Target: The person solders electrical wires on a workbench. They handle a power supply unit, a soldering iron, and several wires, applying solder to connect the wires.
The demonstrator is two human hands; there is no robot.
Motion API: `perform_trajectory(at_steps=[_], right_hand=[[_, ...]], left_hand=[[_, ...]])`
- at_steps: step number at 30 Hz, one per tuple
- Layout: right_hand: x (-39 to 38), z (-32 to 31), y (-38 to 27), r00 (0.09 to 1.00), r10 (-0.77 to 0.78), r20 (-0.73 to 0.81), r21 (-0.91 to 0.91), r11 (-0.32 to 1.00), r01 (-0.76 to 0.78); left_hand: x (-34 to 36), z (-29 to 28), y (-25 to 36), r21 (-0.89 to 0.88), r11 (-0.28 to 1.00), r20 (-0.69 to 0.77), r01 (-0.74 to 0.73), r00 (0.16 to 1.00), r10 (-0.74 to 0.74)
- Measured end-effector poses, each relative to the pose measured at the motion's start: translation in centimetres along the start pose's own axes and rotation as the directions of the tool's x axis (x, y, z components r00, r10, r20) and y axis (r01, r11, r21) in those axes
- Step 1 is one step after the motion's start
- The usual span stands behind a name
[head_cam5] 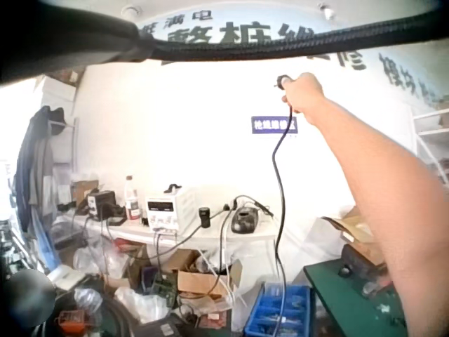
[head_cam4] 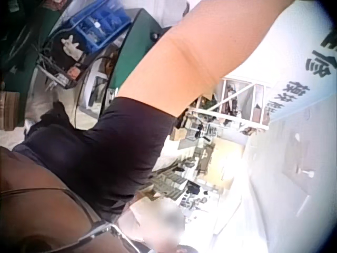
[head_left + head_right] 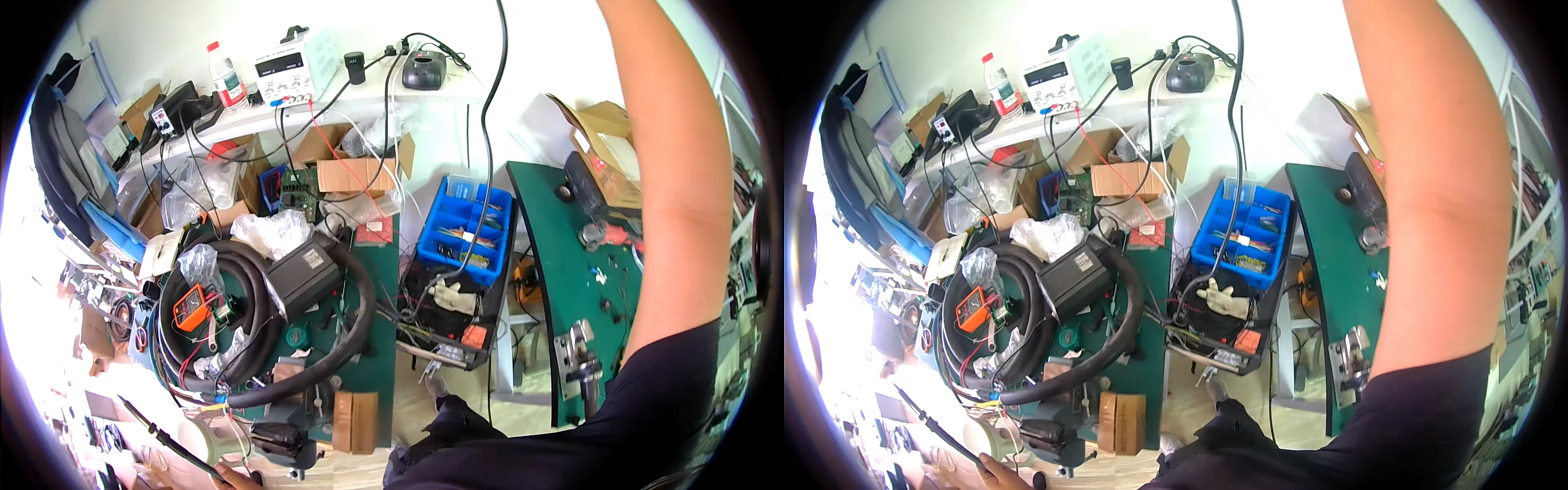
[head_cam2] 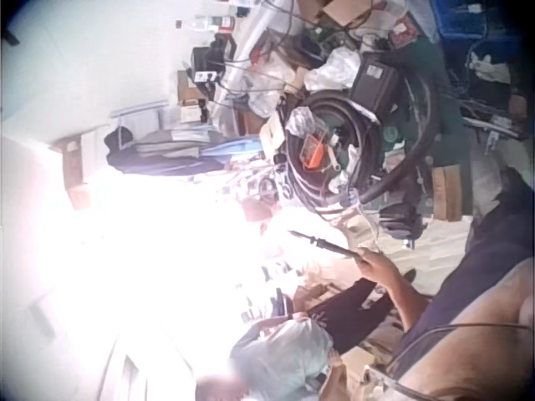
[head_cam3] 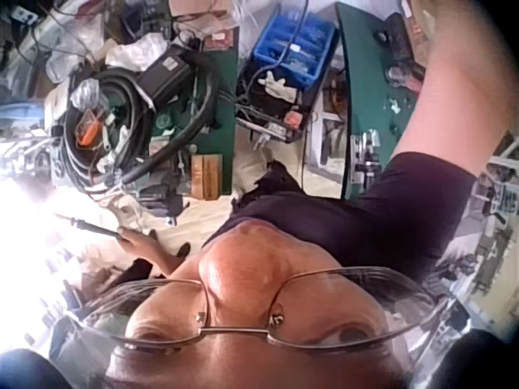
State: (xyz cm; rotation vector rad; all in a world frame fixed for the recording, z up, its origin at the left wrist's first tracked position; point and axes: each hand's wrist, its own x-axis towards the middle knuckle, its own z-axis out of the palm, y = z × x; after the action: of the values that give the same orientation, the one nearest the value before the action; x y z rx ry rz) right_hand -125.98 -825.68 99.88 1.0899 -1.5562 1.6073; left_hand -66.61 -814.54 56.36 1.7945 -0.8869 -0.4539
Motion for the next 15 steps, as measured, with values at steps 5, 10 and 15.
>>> perform_trajectory(at_steps=[5,10,15], right_hand=[[2.3,4.5,15.3,0.985,0.154,0.080,-0.009,0.988,-0.154],[6.3,7.3,32.9,0.977,-0.038,0.212,-0.148,0.986,0.070],[7.3,8.1,36.0,0.912,0.204,0.355,-0.090,0.979,-0.184]], left_hand=[[-5.5,6.1,5.7,0.292,0.955,-0.147,-0.044,0.985,0.090],[-8.5,11.8,8.0,0.405,0.914,-0.223,-0.012,0.969,0.112],[-9.1,14.9,5.7,0.588,0.807,-0.233,-0.043,0.947,0.220]])
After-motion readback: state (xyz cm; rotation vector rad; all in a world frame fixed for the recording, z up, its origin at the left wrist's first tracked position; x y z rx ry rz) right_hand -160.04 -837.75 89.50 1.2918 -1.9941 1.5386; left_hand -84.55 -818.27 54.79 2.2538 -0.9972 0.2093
